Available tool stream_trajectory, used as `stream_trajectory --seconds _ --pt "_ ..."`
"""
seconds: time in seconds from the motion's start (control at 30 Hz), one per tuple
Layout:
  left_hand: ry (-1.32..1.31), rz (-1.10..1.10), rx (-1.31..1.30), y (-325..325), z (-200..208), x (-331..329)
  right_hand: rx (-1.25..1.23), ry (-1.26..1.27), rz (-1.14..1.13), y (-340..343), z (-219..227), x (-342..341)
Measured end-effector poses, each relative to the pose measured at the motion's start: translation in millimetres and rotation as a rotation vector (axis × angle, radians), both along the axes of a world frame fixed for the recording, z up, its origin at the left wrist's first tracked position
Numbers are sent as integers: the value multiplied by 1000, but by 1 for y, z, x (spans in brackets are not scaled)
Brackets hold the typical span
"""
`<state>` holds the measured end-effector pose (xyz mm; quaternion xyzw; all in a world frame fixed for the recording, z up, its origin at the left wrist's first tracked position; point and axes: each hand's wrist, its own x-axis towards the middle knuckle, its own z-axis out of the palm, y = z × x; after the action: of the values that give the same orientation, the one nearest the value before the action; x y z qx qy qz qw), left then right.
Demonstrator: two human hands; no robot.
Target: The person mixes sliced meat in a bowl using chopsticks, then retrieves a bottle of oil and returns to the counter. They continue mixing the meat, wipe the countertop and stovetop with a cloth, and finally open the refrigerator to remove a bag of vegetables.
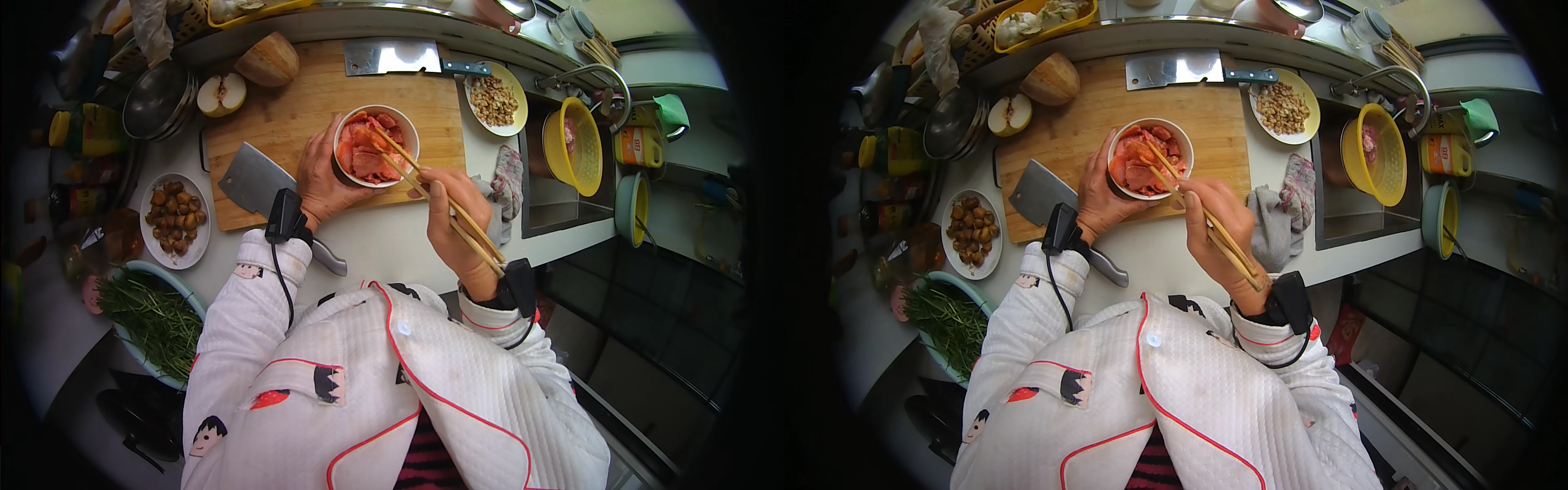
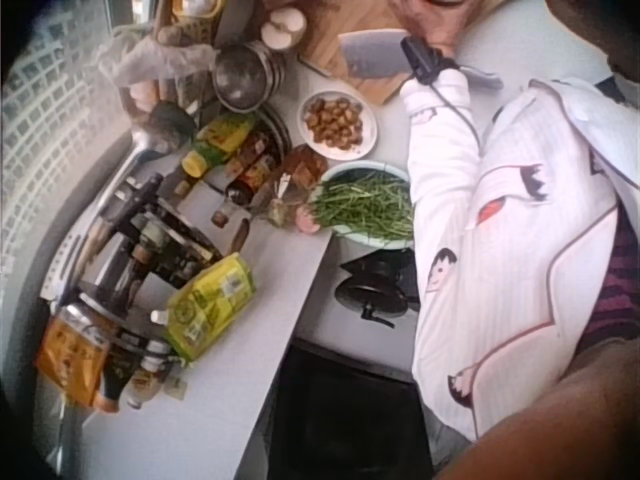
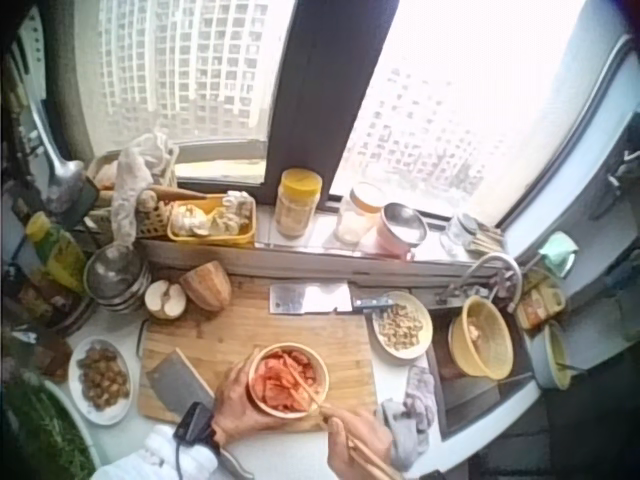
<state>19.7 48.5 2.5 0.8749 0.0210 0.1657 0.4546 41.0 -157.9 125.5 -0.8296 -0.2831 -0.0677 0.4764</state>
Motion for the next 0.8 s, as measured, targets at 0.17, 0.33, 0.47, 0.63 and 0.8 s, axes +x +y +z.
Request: stream_trajectory --seconds 0.17,0.33,0.47,0.63,0.8 --pt "-8 -3 -3 0 2 1 -76 -6 27 -1 -3 10" --pt "-25 13 18 0 1 0 -86 79 -46 -14 8 14" --pt "-34 14 27 0 0 0 -2 178 2 -5 10 6" --pt "-31 -2 12 0 1 2 -80 61 51 10 0 13" --pt "-9 9 46 1 1 -1 -27 196 -6 -2 11 17"
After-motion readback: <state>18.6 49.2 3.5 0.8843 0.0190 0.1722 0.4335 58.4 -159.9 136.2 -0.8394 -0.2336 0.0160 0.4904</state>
